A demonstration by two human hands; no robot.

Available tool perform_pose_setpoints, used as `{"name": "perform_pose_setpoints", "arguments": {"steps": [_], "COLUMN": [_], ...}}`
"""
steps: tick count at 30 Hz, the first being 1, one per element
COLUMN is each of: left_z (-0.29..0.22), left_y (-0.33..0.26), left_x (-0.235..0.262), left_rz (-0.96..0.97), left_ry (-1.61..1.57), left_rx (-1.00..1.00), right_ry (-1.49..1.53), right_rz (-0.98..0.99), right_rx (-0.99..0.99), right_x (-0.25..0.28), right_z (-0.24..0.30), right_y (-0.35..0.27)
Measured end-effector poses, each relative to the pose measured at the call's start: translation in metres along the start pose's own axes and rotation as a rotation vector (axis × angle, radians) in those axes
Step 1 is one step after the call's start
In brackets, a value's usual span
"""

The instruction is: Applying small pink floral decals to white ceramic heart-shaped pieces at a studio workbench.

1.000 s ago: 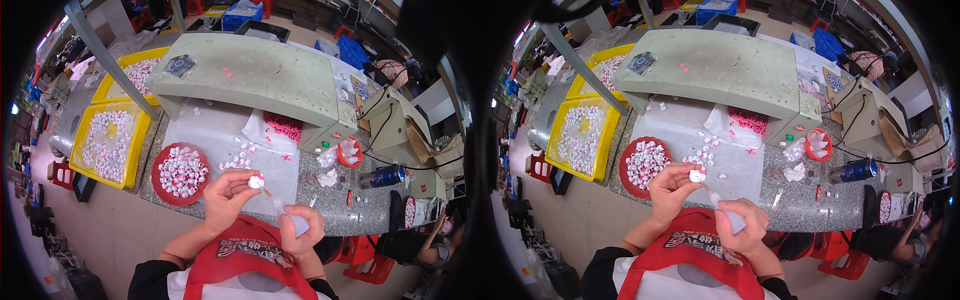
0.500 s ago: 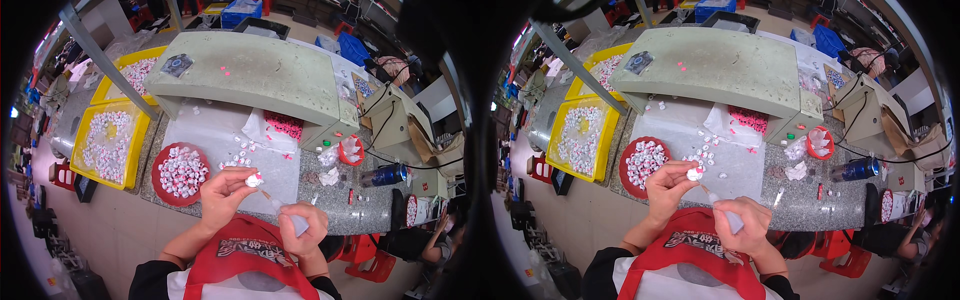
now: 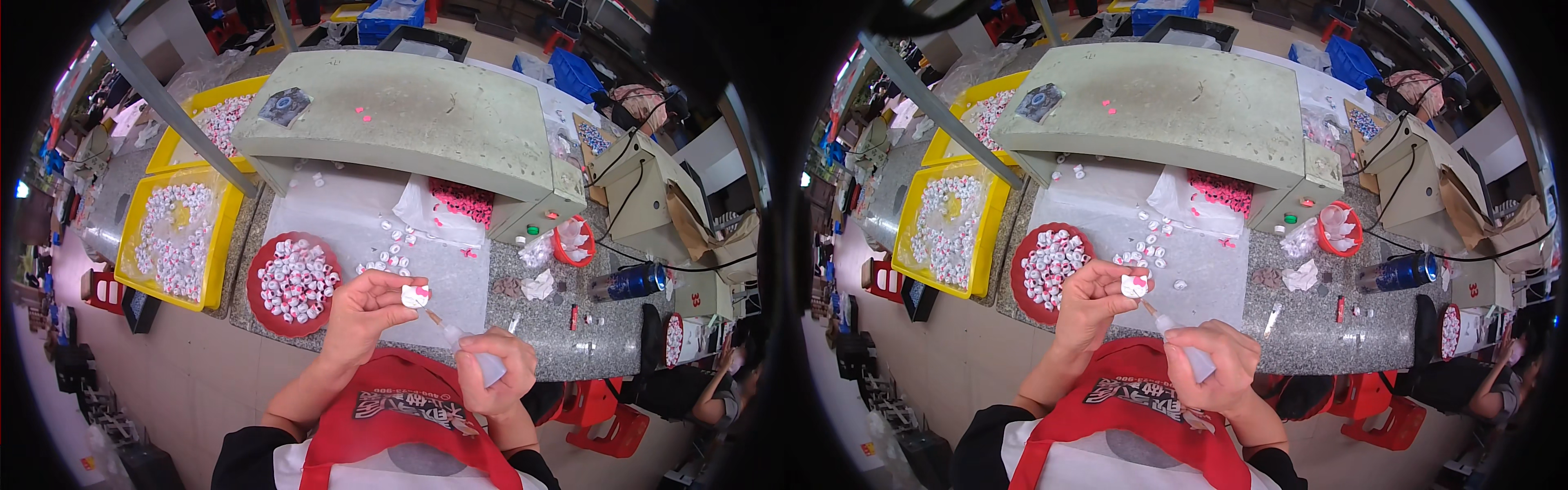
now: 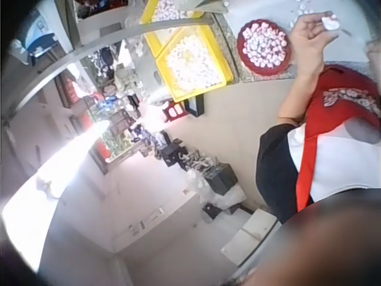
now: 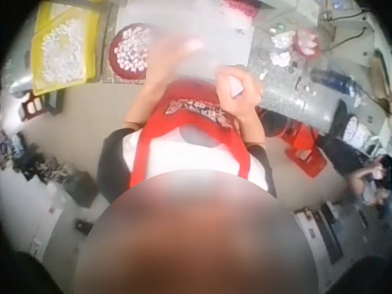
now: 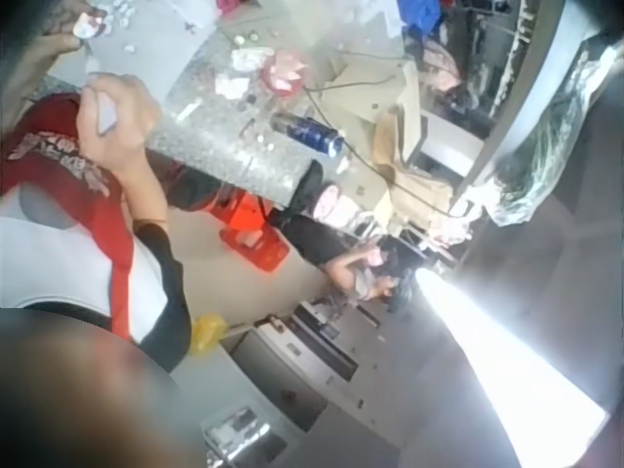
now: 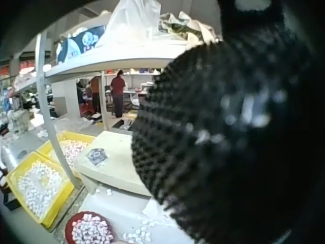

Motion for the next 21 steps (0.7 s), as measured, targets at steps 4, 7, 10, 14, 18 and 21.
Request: {"name": "perform_pose_setpoints", "arguments": {"steps": [4, 7, 10, 14, 18, 21], "left_z": [0.001, 0.001, 0.001, 0.001, 0.008, 0.014], "left_y": [-0.001, -0.001, -0.001, 0.000, 0.003, 0.006], "left_x": [0.001, 0.002, 0.003, 0.001, 0.005, 0.018], "left_rz": [0.005, -0.003, -0.002, 0.007, -0.020, -0.060], "left_ry": [-0.018, -0.018, -0.012, 0.027, 0.017, 0.113], "left_rx": [0.010, 0.005, -0.012, -0.006, 0.005, -0.011], "right_ry": [-0.010, -0.025, -0.035, -0.018, 0.002, 0.303], "right_rz": [-0.009, -0.020, -0.008, 0.048, 0.033, -0.085], "right_rx": [0.012, -0.003, -0.004, -0.033, -0.076, -0.785], "right_x": [0.002, 0.004, 0.005, 0.004, 0.000, 0.005], "right_z": [0.002, 0.001, 0.001, -0.002, -0.010, -0.087], "right_y": [0.000, 0.000, -0.001, 0.000, 0.002, -0.015]}}
Point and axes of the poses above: each hand's wrist, its own y-axis towards the middle knuckle, its own x-axis out of the back of the hand, z = x × y, the point moved 7 cm from there along y, towards the middle knuckle, and after that the axes turned 14 degrees about -x, right-handed, at the moved point
